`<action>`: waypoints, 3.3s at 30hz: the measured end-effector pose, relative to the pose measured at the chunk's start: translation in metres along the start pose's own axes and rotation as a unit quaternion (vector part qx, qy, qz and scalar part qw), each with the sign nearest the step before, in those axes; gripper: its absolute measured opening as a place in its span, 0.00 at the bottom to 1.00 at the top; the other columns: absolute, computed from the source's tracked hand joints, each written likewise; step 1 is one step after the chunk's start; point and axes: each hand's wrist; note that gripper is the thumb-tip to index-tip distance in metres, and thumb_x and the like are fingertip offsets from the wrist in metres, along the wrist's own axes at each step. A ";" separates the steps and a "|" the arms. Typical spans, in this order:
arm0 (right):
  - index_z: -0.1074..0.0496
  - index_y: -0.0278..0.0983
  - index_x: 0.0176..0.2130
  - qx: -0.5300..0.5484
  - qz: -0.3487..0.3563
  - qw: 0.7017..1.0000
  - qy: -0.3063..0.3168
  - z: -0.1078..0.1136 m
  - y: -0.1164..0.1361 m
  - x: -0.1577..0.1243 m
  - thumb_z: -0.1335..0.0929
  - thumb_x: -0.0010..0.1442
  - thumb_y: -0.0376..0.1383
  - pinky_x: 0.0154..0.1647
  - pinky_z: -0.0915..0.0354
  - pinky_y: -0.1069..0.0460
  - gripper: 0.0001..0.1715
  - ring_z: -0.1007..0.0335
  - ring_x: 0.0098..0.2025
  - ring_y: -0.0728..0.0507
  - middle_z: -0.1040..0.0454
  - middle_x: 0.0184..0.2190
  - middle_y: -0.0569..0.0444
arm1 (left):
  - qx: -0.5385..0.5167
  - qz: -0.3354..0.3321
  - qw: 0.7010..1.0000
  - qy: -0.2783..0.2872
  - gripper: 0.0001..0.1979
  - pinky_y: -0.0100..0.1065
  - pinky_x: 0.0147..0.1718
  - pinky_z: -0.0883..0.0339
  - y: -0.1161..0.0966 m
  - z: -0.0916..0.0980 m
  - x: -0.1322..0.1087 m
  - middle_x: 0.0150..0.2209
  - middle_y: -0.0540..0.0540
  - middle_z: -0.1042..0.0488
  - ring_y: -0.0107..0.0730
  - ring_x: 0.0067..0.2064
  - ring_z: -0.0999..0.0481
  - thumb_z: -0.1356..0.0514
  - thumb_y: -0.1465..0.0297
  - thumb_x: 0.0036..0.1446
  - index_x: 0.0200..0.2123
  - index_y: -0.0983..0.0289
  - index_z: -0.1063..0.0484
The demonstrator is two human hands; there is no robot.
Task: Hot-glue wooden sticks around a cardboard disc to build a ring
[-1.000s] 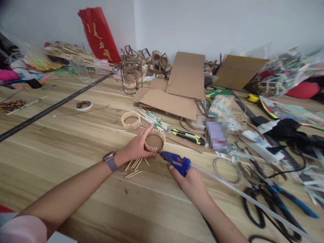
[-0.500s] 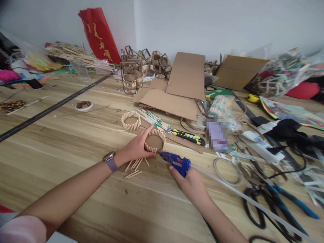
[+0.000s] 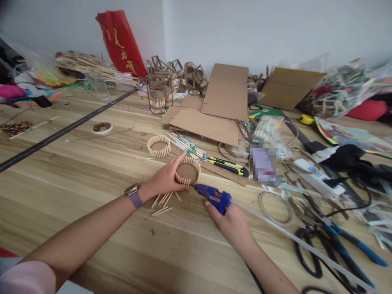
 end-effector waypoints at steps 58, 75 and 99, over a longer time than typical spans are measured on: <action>0.31 0.30 0.44 -0.433 0.250 0.851 0.161 -0.045 0.102 0.027 0.41 0.60 0.20 0.33 0.30 0.52 0.16 0.23 0.39 0.39 0.23 0.40 0.39 | -0.278 0.091 0.952 -0.089 0.41 0.52 0.62 0.46 0.019 -0.003 0.004 0.63 0.70 0.44 0.49 0.65 0.42 0.40 0.58 0.58 0.67 0.64 0.59; 0.29 0.36 0.33 -0.191 0.262 0.932 0.161 0.020 0.070 0.046 0.39 0.56 0.26 0.34 0.39 0.54 0.12 0.31 0.31 0.47 0.27 0.30 0.53 | -0.123 0.038 0.990 -0.054 0.44 0.51 0.63 0.50 0.004 0.009 0.001 0.64 0.70 0.43 0.51 0.65 0.44 0.46 0.43 0.56 0.65 0.69 0.49; 0.26 0.32 0.38 -0.357 0.542 0.744 0.161 -0.073 0.109 0.008 0.36 0.62 0.27 0.26 0.34 0.50 0.09 0.28 0.33 0.41 0.24 0.33 0.46 | -0.126 0.032 0.990 -0.052 0.36 0.49 0.63 0.51 0.003 0.010 0.000 0.63 0.66 0.40 0.49 0.65 0.43 0.47 0.47 0.61 0.63 0.64 0.45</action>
Point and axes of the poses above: each hand's wrist, its own x-axis towards the middle knuckle, its own z-axis out of the back of the hand, y = z × x
